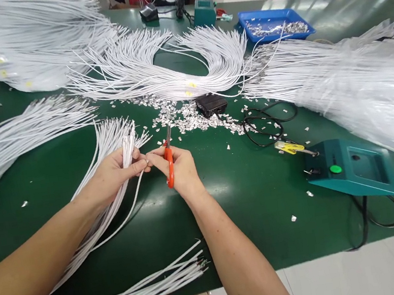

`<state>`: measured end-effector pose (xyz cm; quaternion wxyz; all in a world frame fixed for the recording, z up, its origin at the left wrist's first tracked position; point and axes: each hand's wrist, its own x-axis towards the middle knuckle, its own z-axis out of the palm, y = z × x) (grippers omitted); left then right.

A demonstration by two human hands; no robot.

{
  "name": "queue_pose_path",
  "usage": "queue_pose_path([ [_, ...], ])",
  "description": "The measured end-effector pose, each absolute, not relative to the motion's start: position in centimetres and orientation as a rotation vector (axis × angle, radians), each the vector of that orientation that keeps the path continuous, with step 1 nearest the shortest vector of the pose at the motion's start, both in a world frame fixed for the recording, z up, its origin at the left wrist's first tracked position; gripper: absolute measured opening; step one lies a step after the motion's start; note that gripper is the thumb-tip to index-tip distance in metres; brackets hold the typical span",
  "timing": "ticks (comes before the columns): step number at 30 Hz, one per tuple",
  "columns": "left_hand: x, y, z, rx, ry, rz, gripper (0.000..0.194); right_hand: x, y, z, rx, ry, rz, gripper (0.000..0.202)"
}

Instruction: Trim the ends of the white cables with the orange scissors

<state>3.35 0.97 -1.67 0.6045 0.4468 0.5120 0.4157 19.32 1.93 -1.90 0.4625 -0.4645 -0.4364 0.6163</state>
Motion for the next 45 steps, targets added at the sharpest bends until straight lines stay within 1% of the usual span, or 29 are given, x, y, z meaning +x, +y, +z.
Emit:
queue_pose_path([
  [2, 3.2, 1.0, -1.5, 1.069, 1.212, 0.928, 0.027, 19.4, 1.9, -1.8, -1.166, -1.072, 1.503, 0.023],
  [5, 2.9, 1.1, -1.2, 1.019, 1.25, 0.869, 0.029, 20.1, 2.1, -1.5, -1.198, -1.041, 1.458, 0.034],
  [7, 2.6, 1.2, -1.0, 0.991, 1.258, 0.838, 0.03, 20.5, 2.3, -1.4, -1.208, -1.031, 1.379, 0.037],
  [10, 2.5, 1.2, -1.1, 1.035, 1.249, 0.791, 0.032, 20.8, 2.4, -1.3, -1.261, -1.051, 1.187, 0.026],
  [12, 2.6, 1.1, -1.2, 1.047, 1.246, 0.796, 0.034, 20.6, 2.3, -1.3, -1.282, -1.075, 1.149, 0.02],
  [17, 3.0, 0.8, -1.1, 1.136, 1.291, 0.811, 0.028, 19.8, 1.9, -1.2, -1.304, -1.125, 1.258, 0.025],
  [20, 3.1, 0.7, -1.0, 1.234, 1.313, 0.796, 0.025, 19.6, 1.8, -1.4, -1.31, -1.069, 1.268, 0.025],
  [24, 3.2, 0.7, -1.0, 1.248, 1.304, 0.784, 0.031, 19.8, 2.0, -1.6, -1.302, -1.011, 1.225, 0.025],
  [28, 3.3, 0.7, -1.1, 1.178, 1.238, 0.779, 0.032, 19.7, 1.9, -1.4, -1.25, -1.03, 1.336, 0.024],
  [32, 3.3, 0.8, -1.2, 1.043, 1.154, 0.893, 0.029, 18.9, 1.4, -1.3, -1.171, -1.056, 1.473, 0.024],
  [34, 3.2, 1.0, -1.2, 1.032, 1.144, 0.96, 0.028, 18.7, 1.3, -1.4, -1.168, -1.093, 1.489, 0.024],
  [37, 3.0, 1.1, -1.1, 1.013, 1.182, 1.004, 0.029, 19.2, 1.7, -1.7, -1.296, -1.245, 1.356, 0.023],
  [41, 3.0, 1.1, -0.9, 1.034, 1.258, 1.011, 0.031, 20.2, 2.3, -2.6, -1.525, -1.619, 1.106, 0.019],
  [45, 3.1, 1.0, -0.7, 1.092, 1.299, 1.013, 0.032, 20.5, 2.5, -3.3, -1.593, -1.88, 0.927, 0.02],
])
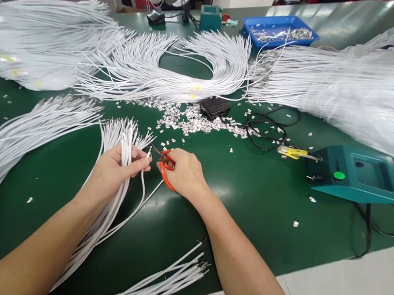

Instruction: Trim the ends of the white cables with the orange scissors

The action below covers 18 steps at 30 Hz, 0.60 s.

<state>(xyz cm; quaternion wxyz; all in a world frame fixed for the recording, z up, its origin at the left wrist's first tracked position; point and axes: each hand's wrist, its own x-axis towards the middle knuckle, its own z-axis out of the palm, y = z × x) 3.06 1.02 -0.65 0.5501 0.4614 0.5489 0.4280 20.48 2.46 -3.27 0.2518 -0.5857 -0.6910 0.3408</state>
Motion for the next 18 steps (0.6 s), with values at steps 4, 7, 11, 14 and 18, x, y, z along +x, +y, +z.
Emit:
queue_pose_path([
  [4, 3.1, 1.0, -0.5, 1.171, 1.348, 0.997, 0.032, 20.5, 2.4, -3.3, -1.582, -2.046, 0.77, 0.026],
  [7, 3.0, 1.0, -0.2, 1.25, 1.379, 0.973, 0.028, 20.8, 2.4, -3.0, -1.571, -2.17, 0.642, 0.026],
  [11, 2.8, 1.0, 0.1, 1.378, 1.426, 0.918, 0.019, 20.9, 2.5, -2.9, -1.562, -2.273, 0.519, 0.025],
  [14, 2.9, 1.1, 0.3, 1.405, 1.408, 0.918, 0.018, 20.9, 2.5, -2.9, -1.572, -2.293, 0.486, 0.024],
  [18, 3.1, 1.1, 0.4, 1.389, 1.448, 0.943, 0.017, 20.7, 2.3, -3.1, -1.588, -2.286, 0.509, 0.024],
])
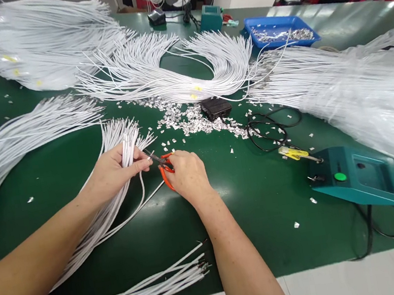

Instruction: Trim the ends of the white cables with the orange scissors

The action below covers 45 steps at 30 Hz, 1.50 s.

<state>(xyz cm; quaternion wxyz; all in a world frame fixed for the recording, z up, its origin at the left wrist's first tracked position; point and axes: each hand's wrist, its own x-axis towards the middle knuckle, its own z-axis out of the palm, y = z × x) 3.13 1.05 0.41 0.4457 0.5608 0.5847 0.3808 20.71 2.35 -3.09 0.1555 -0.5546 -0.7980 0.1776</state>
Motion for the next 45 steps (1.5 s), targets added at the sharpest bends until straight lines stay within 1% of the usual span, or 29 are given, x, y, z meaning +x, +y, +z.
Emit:
queue_pose_path([
  [6, 3.3, 1.0, 0.8, 1.338, 1.464, 0.962, 0.015, 20.6, 2.2, -3.4, -1.569, -2.242, 0.567, 0.024],
  [11, 3.5, 0.9, 0.7, 1.304, 1.486, 0.961, 0.01, 20.5, 2.1, -3.1, -1.609, -2.237, 0.611, 0.028],
  [14, 3.7, 0.7, 0.1, 1.365, 1.545, 0.986, 0.007, 20.4, 1.8, -2.8, -1.675, -2.253, 0.517, 0.027],
  [16, 3.7, 0.6, -0.2, 1.413, 1.574, 1.014, 0.007, 20.2, 1.6, -2.7, -1.71, -2.25, 0.407, 0.027],
  [18, 3.6, 0.6, -0.3, 1.454, 1.584, 1.012, 0.009, 20.1, 1.5, -2.7, -1.732, -2.24, 0.374, 0.029],
  [21, 3.4, 0.8, -0.2, 1.419, 1.517, 0.971, 0.014, 20.0, 1.4, -2.6, -1.741, -2.227, 0.479, 0.032],
  [24, 3.2, 1.0, -0.1, 1.263, 1.33, 0.985, 0.019, 20.0, 1.5, -2.5, -1.709, -2.211, 0.565, 0.033],
  [27, 3.2, 1.1, -0.2, 1.198, 1.249, 1.01, 0.02, 20.2, 1.6, -2.5, -1.681, -2.183, 0.616, 0.033],
  [30, 3.3, 1.0, -0.2, 1.241, 1.349, 1.004, 0.018, 20.6, 1.9, -2.4, -1.671, -2.047, 0.774, 0.03],
  [33, 3.4, 0.8, 0.0, 1.321, 1.481, 0.973, 0.018, 20.6, 2.1, -2.0, -1.56, -1.643, 1.095, 0.022],
  [36, 3.5, 0.6, 0.0, 1.389, 1.55, 0.951, 0.017, 20.1, 2.1, -1.6, -1.343, -1.287, 1.332, 0.022],
  [39, 3.6, 0.5, -0.2, 1.453, 1.569, 0.963, 0.018, 19.4, 1.9, -1.7, -1.26, -1.138, 1.417, 0.021],
  [45, 3.7, 0.4, -0.7, 1.487, 1.555, 0.967, 0.016, 18.7, 1.7, -2.1, -1.267, -0.991, 1.461, 0.013],
])
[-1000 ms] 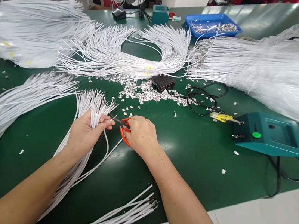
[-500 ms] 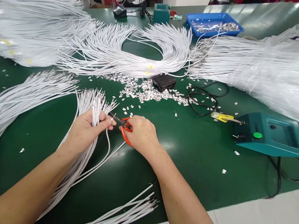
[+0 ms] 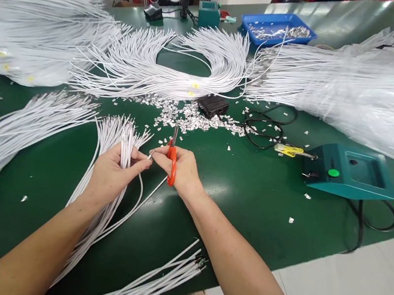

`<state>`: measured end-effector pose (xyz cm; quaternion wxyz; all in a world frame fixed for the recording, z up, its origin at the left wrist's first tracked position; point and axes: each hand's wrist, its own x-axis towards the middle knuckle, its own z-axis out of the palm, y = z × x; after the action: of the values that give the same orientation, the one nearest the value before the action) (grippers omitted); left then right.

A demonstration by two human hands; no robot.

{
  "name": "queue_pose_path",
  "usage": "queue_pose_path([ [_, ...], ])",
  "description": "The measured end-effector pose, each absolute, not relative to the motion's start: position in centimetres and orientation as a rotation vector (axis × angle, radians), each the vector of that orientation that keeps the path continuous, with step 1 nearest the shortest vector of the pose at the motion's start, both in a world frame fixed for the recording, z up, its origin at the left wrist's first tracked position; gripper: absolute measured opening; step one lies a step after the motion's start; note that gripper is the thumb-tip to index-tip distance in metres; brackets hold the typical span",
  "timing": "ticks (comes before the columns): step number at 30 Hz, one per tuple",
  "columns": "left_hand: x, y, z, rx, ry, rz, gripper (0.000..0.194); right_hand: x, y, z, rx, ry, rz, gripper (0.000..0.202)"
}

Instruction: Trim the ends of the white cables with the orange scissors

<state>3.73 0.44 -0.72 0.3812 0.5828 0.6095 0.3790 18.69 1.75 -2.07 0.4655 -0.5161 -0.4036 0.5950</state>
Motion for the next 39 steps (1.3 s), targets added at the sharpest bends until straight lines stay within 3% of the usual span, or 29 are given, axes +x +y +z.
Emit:
queue_pose_path([
  [9, 3.3, 0.7, -1.2, 1.115, 1.17, 0.964, 0.023, 18.0, 1.6, -2.7, -1.034, -0.802, 1.714, 0.01],
  [14, 3.5, 0.6, -1.0, 0.921, 0.92, 0.881, 0.028, 17.9, 1.6, -2.8, -1.134, -0.86, 1.611, 0.012],
  [19, 3.5, 0.6, -1.0, 0.951, 1.008, 0.919, 0.028, 18.6, 1.9, -2.8, -1.301, -0.917, 1.366, 0.028],
  [26, 3.1, 0.9, -1.8, 1.078, 1.168, 0.941, 0.028, 18.4, 1.5, -1.9, -1.124, -1.066, 1.49, 0.019],
  [36, 2.3, 1.4, -1.0, 1.08, 1.242, 0.776, 0.029, 21.1, 2.1, -0.8, -1.413, -1.15, 0.975, 0.016],
  [39, 2.8, 1.2, -0.5, 1.078, 1.29, 0.773, 0.027, 20.7, 2.2, -1.0, -1.322, -1.127, 1.113, 0.016],
])
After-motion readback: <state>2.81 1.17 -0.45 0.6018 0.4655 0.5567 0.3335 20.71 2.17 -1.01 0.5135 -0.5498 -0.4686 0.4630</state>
